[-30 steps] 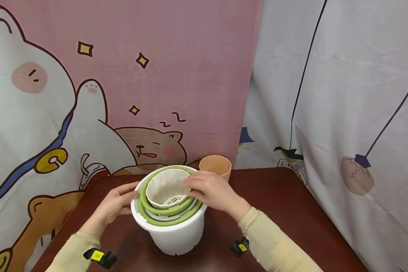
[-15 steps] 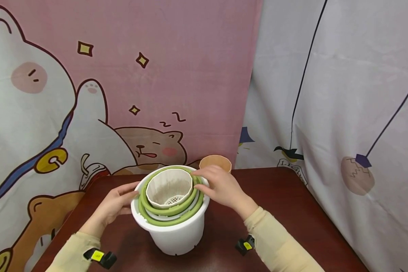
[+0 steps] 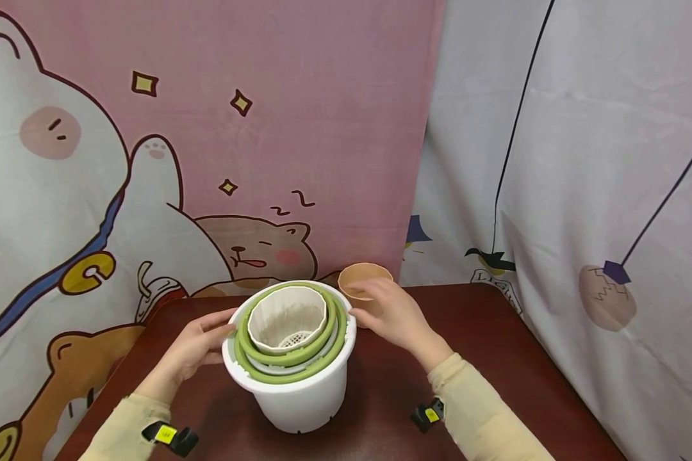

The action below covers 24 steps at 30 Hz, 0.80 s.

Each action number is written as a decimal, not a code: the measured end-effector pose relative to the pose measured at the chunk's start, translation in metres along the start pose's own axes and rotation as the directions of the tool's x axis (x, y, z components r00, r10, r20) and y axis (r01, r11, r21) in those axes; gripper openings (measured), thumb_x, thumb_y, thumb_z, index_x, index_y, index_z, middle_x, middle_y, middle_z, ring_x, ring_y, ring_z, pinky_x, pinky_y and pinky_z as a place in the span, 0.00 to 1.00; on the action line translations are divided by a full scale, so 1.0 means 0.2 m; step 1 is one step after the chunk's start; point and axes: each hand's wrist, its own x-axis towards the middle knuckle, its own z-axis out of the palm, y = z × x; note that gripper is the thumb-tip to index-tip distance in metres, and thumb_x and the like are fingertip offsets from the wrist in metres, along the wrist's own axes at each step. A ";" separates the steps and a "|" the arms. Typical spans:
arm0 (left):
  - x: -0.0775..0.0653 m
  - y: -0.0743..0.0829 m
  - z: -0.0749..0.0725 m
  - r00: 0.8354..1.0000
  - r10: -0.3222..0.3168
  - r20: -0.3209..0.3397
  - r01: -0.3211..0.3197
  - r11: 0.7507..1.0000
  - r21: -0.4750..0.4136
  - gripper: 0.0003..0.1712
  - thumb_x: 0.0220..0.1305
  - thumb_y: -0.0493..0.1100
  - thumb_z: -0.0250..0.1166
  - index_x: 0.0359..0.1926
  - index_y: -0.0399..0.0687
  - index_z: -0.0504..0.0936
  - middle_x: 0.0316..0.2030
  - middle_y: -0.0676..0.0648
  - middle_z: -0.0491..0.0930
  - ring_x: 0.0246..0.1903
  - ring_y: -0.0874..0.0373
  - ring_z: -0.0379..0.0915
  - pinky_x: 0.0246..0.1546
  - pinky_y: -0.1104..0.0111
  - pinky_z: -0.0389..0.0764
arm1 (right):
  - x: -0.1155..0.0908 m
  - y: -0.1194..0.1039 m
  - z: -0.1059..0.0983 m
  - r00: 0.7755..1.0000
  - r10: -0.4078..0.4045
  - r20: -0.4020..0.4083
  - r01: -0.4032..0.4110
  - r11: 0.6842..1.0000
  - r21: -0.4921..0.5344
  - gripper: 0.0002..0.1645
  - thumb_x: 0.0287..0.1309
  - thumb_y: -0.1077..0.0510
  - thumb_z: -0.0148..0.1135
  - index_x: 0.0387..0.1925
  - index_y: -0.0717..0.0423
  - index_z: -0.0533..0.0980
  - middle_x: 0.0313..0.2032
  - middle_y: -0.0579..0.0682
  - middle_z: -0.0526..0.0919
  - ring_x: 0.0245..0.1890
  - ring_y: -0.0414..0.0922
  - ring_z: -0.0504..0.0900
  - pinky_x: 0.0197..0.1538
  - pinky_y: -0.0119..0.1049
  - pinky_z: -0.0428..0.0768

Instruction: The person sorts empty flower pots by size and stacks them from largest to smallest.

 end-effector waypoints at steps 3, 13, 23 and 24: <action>0.00 0.00 0.00 1.000 0.000 -0.002 0.000 1.000 0.005 0.26 0.70 0.41 0.61 0.67 0.39 0.72 0.54 0.36 0.78 0.37 0.49 0.83 0.36 0.54 0.86 | -0.02 0.02 0.00 0.999 0.036 0.001 -0.036 0.999 -0.005 0.29 0.50 0.56 0.78 0.55 0.55 0.79 0.51 0.47 0.83 0.51 0.48 0.78 0.53 0.49 0.79; -0.01 0.00 0.00 1.000 0.003 -0.004 -0.003 1.000 0.003 0.26 0.70 0.41 0.61 0.67 0.39 0.72 0.54 0.35 0.78 0.36 0.48 0.83 0.35 0.54 0.86 | -0.05 0.13 0.01 0.995 0.093 0.047 -0.090 0.994 -0.063 0.31 0.49 0.56 0.78 0.56 0.57 0.79 0.51 0.51 0.82 0.54 0.53 0.77 0.56 0.52 0.78; -0.01 0.00 0.00 1.000 -0.002 -0.008 0.002 1.000 -0.003 0.26 0.70 0.41 0.61 0.67 0.39 0.72 0.54 0.35 0.79 0.36 0.49 0.83 0.35 0.54 0.86 | -0.03 0.24 0.04 0.986 0.117 0.115 -0.100 0.985 -0.140 0.33 0.49 0.52 0.78 0.57 0.56 0.78 0.52 0.52 0.81 0.55 0.54 0.76 0.57 0.52 0.76; -0.01 0.00 0.00 1.000 -0.004 -0.009 0.004 1.000 -0.005 0.26 0.70 0.41 0.61 0.67 0.39 0.72 0.54 0.36 0.79 0.36 0.49 0.83 0.35 0.54 0.86 | -0.03 0.25 0.04 0.986 0.121 0.118 -0.103 0.984 -0.146 0.33 0.49 0.52 0.79 0.57 0.56 0.78 0.52 0.53 0.81 0.55 0.55 0.76 0.57 0.53 0.77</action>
